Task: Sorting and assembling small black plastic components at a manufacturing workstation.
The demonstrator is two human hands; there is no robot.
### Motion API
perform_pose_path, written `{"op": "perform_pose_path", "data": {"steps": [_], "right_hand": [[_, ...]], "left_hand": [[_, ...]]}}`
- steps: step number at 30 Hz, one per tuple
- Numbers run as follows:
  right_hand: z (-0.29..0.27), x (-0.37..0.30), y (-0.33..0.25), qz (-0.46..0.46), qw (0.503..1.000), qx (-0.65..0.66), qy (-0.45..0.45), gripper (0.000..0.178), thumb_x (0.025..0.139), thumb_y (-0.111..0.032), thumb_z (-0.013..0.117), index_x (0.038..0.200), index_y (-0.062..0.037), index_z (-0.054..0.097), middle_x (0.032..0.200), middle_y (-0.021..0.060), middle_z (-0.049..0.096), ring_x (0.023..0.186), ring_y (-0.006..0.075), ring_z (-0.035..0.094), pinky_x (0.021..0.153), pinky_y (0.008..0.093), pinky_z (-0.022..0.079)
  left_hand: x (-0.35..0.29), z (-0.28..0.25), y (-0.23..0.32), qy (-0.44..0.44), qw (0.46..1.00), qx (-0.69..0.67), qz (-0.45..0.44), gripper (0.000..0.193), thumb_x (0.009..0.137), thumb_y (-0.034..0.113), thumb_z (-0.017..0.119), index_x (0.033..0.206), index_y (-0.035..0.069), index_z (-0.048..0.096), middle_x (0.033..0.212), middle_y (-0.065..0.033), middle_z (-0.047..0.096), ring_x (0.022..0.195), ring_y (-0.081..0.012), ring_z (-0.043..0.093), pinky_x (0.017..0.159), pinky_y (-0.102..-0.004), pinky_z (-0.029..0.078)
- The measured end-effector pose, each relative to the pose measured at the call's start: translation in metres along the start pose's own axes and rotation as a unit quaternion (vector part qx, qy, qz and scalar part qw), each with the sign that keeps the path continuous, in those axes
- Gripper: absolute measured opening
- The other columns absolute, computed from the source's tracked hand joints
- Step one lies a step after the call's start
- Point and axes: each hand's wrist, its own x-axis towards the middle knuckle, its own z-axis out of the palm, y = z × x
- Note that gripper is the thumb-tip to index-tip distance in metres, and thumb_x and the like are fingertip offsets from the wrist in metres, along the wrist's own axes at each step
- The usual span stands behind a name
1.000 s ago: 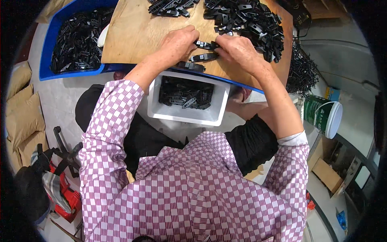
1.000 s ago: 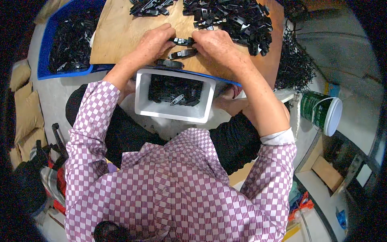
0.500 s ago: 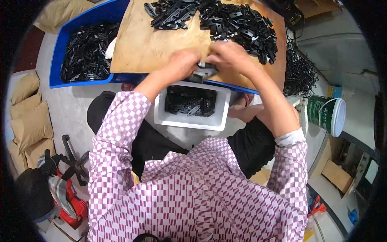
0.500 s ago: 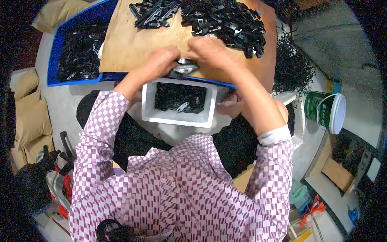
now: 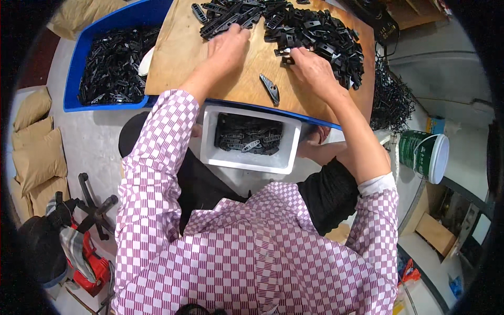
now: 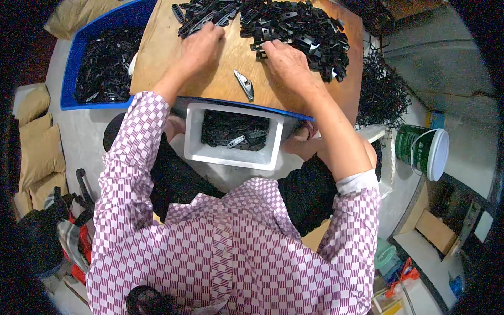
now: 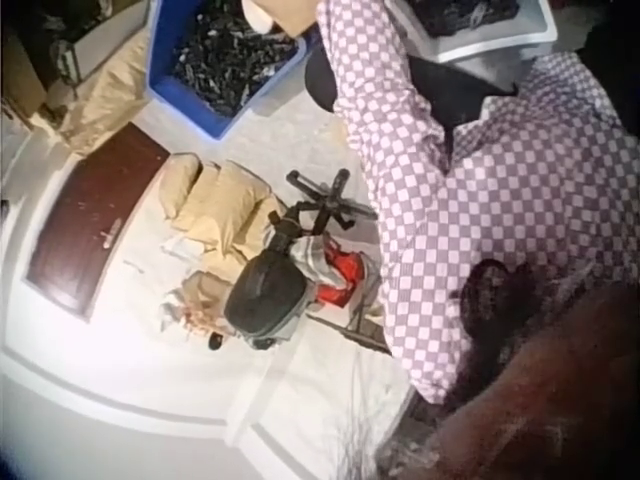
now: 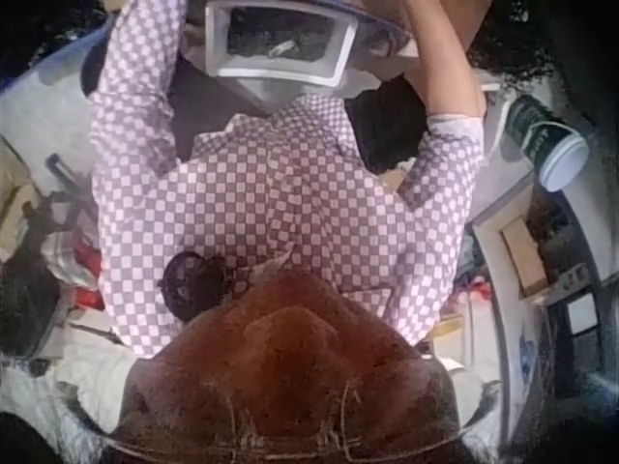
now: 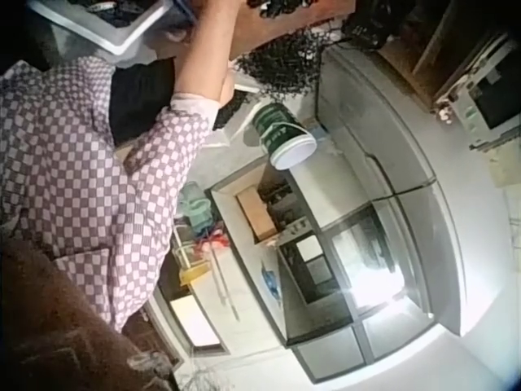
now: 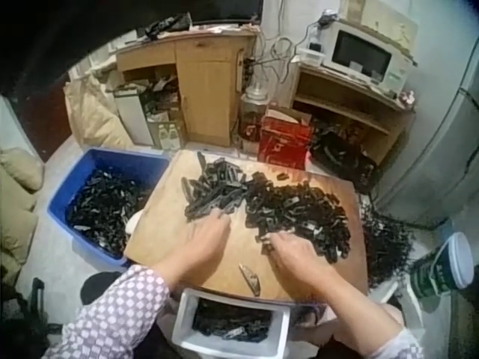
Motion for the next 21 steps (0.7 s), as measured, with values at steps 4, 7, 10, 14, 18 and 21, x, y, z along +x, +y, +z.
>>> {"op": "perform_pose_path", "data": {"steps": [4,7,10,14,18,21], "right_hand": [[-0.002,-0.015,0.004,-0.024,0.989,0.146,-0.014,0.016,0.09,-0.01,0.057,0.105,-0.004,0.057,0.092,0.0151,0.062,0.089,0.0354,0.064,0.075,0.0442,0.051],[0.001,-0.022,0.001,0.047,0.957,0.278,-0.07,0.021,0.094,-0.011,0.055,0.114,-0.0042,0.057,0.093,0.015,0.066,0.089,0.0313,0.065,0.077,0.0394,0.051],[0.009,-0.018,0.0,0.077,0.939,0.324,-0.08,0.023,0.095,-0.012,0.055,0.117,-0.0048,0.057,0.094,0.0148,0.067,0.087,0.0275,0.065,0.077,0.0363,0.051],[0.018,-0.014,0.005,0.143,0.913,0.366,-0.109,0.024,0.095,-0.014,0.055,0.118,-0.006,0.058,0.095,0.0126,0.068,0.085,0.0229,0.065,0.077,0.0333,0.051],[0.028,-0.011,0.014,0.09,0.934,0.337,-0.077,0.024,0.094,-0.018,0.058,0.116,-0.0074,0.059,0.094,0.0114,0.068,0.082,0.0249,0.065,0.073,0.0354,0.051],[0.027,-0.016,0.011,0.048,0.96,0.273,-0.047,0.024,0.093,-0.02,0.059,0.113,-0.0082,0.06,0.093,0.0116,0.068,0.081,0.0288,0.065,0.071,0.0387,0.051]], "left_hand": [[-0.019,0.001,0.017,-0.061,0.998,-0.008,0.032,0.02,0.089,0.011,0.055,0.108,0.009,0.056,0.104,-0.0177,0.061,0.092,-0.0401,0.063,0.077,-0.05,0.05],[-0.025,-0.001,0.017,-0.064,0.997,-0.025,0.045,0.017,0.083,0.005,0.058,0.1,0.007,0.055,0.101,-0.0177,0.062,0.085,-0.0407,0.065,0.074,-0.052,0.051],[-0.014,-0.007,-0.011,0.053,0.997,-0.004,-0.056,0.02,0.084,0.007,0.057,0.104,0.008,0.054,0.098,-0.0181,0.065,0.085,-0.0402,0.066,0.073,-0.0522,0.051],[-0.014,-0.015,-0.025,-0.046,0.994,0.03,-0.098,0.022,0.089,0.013,0.054,0.11,0.009,0.057,0.099,-0.0185,0.067,0.089,-0.0402,0.064,0.076,-0.0498,0.051],[-0.033,-0.008,-0.015,-0.089,0.995,-0.034,-0.026,0.022,0.088,0.011,0.055,0.11,0.01,0.057,0.102,-0.0171,0.066,0.093,-0.0383,0.064,0.077,-0.0491,0.05],[-0.051,-0.013,0.02,-0.122,0.99,-0.069,0.019,0.021,0.088,0.01,0.055,0.109,0.011,0.058,0.103,-0.0154,0.064,0.094,-0.0371,0.063,0.078,-0.048,0.05]]}}
